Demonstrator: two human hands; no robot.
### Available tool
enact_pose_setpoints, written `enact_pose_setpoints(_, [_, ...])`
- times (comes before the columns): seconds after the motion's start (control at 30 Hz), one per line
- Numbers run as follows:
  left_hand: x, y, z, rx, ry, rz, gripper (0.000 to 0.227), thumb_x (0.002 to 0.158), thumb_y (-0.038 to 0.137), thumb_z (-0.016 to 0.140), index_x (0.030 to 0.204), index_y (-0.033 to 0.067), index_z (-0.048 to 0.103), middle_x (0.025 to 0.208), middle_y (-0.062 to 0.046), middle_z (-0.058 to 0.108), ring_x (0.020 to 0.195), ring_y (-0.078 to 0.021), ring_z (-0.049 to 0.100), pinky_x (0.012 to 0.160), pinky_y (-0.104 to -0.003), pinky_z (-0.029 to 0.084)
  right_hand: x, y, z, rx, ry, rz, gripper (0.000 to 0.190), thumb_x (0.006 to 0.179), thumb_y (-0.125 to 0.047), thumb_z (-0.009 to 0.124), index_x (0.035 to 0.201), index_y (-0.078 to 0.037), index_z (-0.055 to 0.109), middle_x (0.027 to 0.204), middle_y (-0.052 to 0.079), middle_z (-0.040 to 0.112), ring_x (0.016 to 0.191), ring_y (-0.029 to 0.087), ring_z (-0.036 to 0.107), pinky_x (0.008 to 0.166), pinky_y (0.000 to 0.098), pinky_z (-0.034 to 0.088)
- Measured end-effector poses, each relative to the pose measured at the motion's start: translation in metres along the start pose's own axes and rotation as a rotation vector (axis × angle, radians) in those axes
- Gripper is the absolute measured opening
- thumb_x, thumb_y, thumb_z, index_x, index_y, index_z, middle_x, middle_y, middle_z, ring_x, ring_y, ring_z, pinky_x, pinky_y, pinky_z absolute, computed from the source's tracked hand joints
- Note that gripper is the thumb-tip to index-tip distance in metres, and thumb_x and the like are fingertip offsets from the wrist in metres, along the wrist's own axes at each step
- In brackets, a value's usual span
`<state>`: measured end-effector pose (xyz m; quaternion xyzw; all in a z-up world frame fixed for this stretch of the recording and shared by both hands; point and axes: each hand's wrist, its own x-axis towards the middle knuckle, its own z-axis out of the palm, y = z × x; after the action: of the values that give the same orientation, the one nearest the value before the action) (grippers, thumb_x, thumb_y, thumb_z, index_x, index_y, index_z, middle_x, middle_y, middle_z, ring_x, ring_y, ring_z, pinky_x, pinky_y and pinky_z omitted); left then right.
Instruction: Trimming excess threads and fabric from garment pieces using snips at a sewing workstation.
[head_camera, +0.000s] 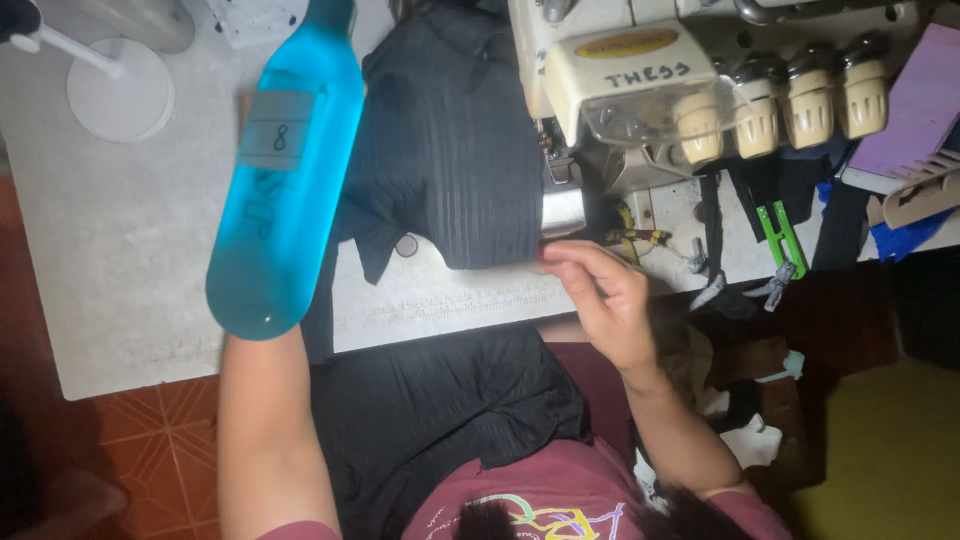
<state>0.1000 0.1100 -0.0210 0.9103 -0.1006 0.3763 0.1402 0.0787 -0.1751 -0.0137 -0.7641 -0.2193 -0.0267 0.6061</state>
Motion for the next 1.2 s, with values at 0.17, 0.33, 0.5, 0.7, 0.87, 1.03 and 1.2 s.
enact_pose_setpoints(0.17, [-0.015, 0.008, -0.017, 0.165, -0.002, 0.027, 0.022, 0.082, 0.020, 0.070, 0.085, -0.0002, 0.062, 0.082, -0.013, 0.062, 0.080, -0.0285, 0.059, 0.068, -0.036, 0.048, -0.026, 0.070, 0.025, 0.628, 0.013, 0.316, 0.017, 0.084, -0.007, 0.046, 0.076, 0.001, 0.059, 0.067, 0.006, 0.059, 0.068, 0.007, 0.051, 0.065, 0.0234, 0.045])
enact_pose_setpoints(0.33, [0.007, 0.071, -0.043, 0.050, 0.022, 0.010, 0.023, 0.081, 0.021, 0.066, 0.087, -0.0002, 0.060, 0.081, -0.013, 0.059, 0.076, -0.0281, 0.058, 0.067, -0.035, 0.047, -0.006, -0.001, 0.039, 0.929, 0.121, 0.401, 0.011, 0.081, -0.014, 0.054, 0.081, -0.006, 0.061, 0.063, -0.001, 0.058, 0.063, 0.006, 0.055, 0.071, 0.0292, 0.047])
enact_pose_setpoints(0.5, [-0.006, 0.139, -0.027, -0.046, -0.025, 0.137, 0.027, 0.075, 0.033, 0.060, 0.091, 0.0110, 0.057, 0.083, -0.007, 0.054, 0.074, -0.0249, 0.054, 0.067, -0.036, 0.041, -0.013, -0.002, 0.034, 1.083, 0.021, 0.414, 0.036, 0.084, -0.034, 0.035, 0.094, -0.006, 0.055, 0.068, 0.003, 0.058, 0.069, 0.013, 0.058, 0.080, 0.0406, 0.046])
enact_pose_setpoints(0.7, [0.001, 0.147, -0.041, -0.294, -0.118, -0.011, 0.011, 0.081, 0.017, 0.054, 0.072, 0.0117, 0.058, 0.074, 0.000, 0.054, 0.069, -0.0193, 0.052, 0.063, -0.030, 0.039, -0.020, 0.000, 0.034, 1.056, -0.131, 0.421, 0.068, 0.086, -0.050, 0.012, 0.114, 0.003, 0.045, 0.096, 0.014, 0.059, 0.090, 0.020, 0.056, 0.087, 0.0434, 0.041])
enact_pose_setpoints(0.87, [0.004, 0.139, -0.048, -0.760, -0.267, -0.348, 0.009, 0.073, 0.010, 0.060, 0.065, 0.0092, 0.062, 0.074, -0.003, 0.063, 0.068, -0.0218, 0.057, 0.060, -0.029, 0.043, -0.016, -0.010, 0.039, 1.067, -0.098, 0.388, 0.062, 0.086, -0.048, 0.024, 0.111, 0.004, 0.047, 0.096, 0.014, 0.059, 0.090, 0.019, 0.056, 0.084, 0.0344, 0.043])
enact_pose_setpoints(1.03, [0.009, 0.134, -0.050, -0.929, -0.333, -0.390, 0.008, 0.069, 0.007, 0.062, 0.061, 0.0087, 0.063, 0.074, -0.006, 0.065, 0.064, -0.0221, 0.060, 0.057, -0.029, 0.046, -0.016, -0.018, 0.044, 0.978, 0.017, 0.376, 0.041, 0.077, -0.028, 0.051, 0.096, 0.008, 0.051, 0.087, 0.017, 0.059, 0.082, 0.020, 0.056, 0.079, 0.0329, 0.044])
enact_pose_setpoints(1.2, [0.028, 0.120, -0.053, -0.848, -0.298, -0.451, 0.012, 0.075, 0.009, 0.057, 0.064, 0.0063, 0.060, 0.073, -0.009, 0.063, 0.062, -0.0235, 0.059, 0.058, -0.030, 0.046, -0.004, -0.041, 0.043, 0.936, 0.180, 0.479, 0.011, 0.077, 0.001, 0.054, 0.087, 0.005, 0.058, 0.074, 0.010, 0.062, 0.073, 0.013, 0.059, 0.070, 0.0236, 0.049])
